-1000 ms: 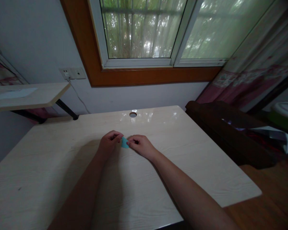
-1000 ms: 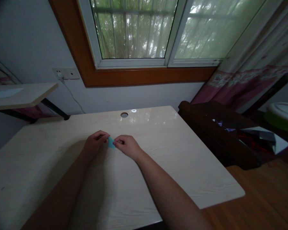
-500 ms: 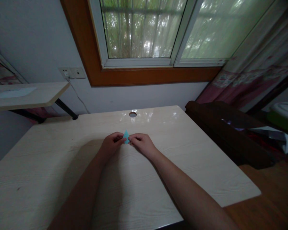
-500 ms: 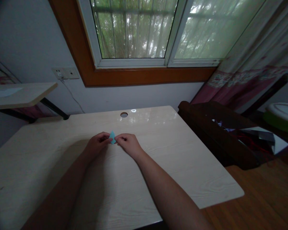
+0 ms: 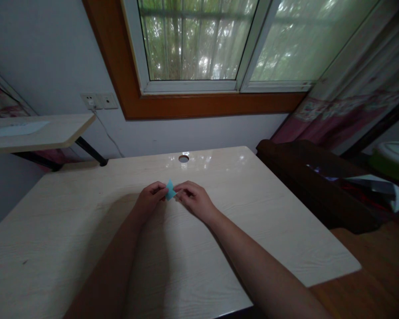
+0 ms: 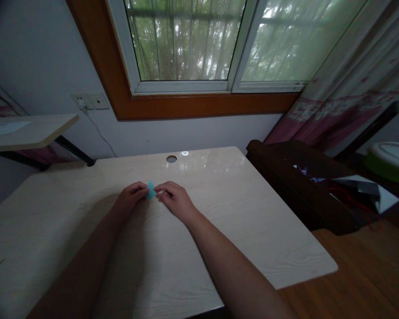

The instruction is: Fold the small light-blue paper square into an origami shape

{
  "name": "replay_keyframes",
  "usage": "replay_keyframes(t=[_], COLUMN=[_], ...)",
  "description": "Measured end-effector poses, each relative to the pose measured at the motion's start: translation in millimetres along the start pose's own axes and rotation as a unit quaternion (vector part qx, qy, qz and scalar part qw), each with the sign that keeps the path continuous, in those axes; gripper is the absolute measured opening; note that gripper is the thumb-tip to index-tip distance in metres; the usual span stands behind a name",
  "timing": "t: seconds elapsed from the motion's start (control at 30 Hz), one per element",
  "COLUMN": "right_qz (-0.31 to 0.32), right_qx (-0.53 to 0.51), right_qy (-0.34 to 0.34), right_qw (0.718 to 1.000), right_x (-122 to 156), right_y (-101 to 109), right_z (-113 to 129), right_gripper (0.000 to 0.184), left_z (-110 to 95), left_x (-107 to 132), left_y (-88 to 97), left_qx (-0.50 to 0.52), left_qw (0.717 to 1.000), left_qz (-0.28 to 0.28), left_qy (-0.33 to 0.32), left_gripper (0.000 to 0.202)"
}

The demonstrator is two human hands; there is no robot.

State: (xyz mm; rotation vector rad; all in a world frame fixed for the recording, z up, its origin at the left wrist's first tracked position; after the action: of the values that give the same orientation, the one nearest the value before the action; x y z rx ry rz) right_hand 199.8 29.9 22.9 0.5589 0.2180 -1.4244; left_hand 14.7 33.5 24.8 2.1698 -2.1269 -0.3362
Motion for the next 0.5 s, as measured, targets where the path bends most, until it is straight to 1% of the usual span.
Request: replay_keyframes(t=[0.1,0.2,0.3,0.5], right_qz=[0.027,0.034,0.019,-0.038], right_qx=[0.010,0.002,0.004,0.027], right_qy=[0.059,0.084,0.087,0.085], right_qw=[0.998,0.996,0.996,0.995], right_x=[-0.6,-0.5,-0.3,-1.2], right_y=[0.0,0.0,0.6,3.8], right_z=[5.9,6.8,4.4,0.2], right_gripper=[0.015,0.015,0.015,0.017], left_z=[-4.0,-5.9,-6.1,-4.2], left_x=[1.7,3.2,3.6,1.3], left_y=[-1.2,-2.7,-3.5,-5.0], left_qx=[0.000,0.009,0.019,0.031], left_qw=[1.000,0.999,0.999,0.998], left_qz=[0.022,0.038,0.048,0.055], left_qy=[-0.002,0.002,0.003,-0.016], left_gripper=[0.020,0.020,0.020,0.021])
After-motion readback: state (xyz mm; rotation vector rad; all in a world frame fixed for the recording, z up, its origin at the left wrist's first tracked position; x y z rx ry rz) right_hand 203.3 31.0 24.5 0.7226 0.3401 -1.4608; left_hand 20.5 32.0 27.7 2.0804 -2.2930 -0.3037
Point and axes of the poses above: each hand's wrist, its own x-axis away from the middle knuckle, its own y-axis out of the back of the hand, z = x × y, the point moved 3 cm from there along -x, towards the middle knuckle, and after that the axes turned 11 degrees about -z, right-handed, at the moved point
